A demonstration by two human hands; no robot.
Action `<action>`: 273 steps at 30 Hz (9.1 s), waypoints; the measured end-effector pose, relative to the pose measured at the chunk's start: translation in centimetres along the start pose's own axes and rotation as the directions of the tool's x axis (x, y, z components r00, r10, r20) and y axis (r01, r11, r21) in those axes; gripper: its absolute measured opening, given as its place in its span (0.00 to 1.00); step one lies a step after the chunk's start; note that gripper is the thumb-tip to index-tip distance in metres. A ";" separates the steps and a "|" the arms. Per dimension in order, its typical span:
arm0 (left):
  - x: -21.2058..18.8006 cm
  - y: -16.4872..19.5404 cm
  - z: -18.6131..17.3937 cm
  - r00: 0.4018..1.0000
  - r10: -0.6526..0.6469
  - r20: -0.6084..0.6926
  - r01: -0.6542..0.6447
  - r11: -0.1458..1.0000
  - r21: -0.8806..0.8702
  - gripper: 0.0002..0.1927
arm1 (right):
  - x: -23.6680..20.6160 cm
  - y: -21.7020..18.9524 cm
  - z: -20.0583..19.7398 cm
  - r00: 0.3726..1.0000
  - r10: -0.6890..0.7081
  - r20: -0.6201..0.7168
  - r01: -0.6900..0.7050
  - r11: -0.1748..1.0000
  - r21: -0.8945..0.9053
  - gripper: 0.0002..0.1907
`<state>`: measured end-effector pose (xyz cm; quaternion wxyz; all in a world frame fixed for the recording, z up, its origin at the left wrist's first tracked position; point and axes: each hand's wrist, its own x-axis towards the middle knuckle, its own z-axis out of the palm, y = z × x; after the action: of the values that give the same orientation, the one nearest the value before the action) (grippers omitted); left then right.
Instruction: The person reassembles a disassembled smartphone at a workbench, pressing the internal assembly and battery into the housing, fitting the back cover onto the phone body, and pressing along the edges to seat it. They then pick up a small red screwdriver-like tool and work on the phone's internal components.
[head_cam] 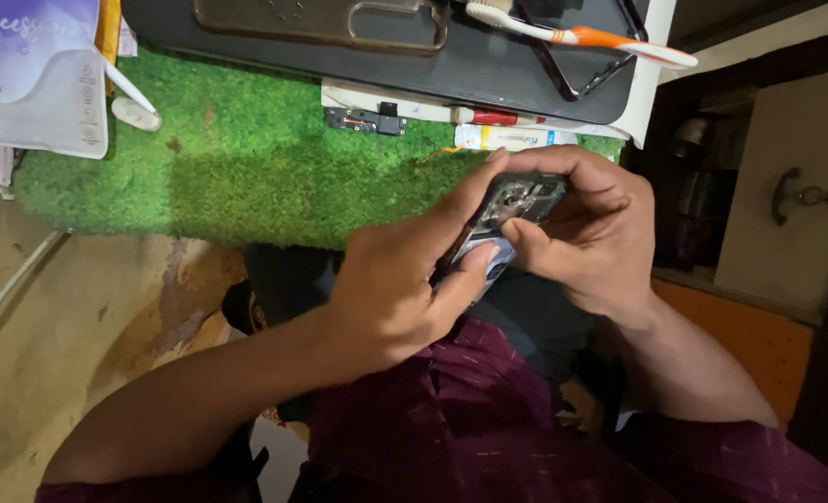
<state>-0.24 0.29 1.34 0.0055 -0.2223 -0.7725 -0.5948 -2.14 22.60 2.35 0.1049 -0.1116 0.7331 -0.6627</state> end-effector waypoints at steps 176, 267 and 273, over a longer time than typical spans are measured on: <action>-2.3 5.0 4.1 0.996 -0.027 -0.083 0.006 0.971 -0.241 0.15 | -4.8 -5.9 -0.7 0.850 -0.480 0.216 0.498 0.601 -0.625 0.10; -2.4 4.2 3.8 0.990 0.105 -0.097 -0.119 0.980 -0.159 0.14 | -5.2 -3.2 -0.5 0.844 -0.522 0.122 0.517 0.732 -0.443 0.10; -2.3 4.4 3.9 0.988 0.113 -0.108 -0.126 0.985 -0.118 0.14 | -5.4 -3.0 -0.3 0.844 -0.528 0.094 0.512 0.743 -0.431 0.10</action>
<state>4.39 3.93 3.55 0.0662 -0.2380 -0.7178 -0.6510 3.02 24.27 5.43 -0.1243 -0.3209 0.8046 -0.4840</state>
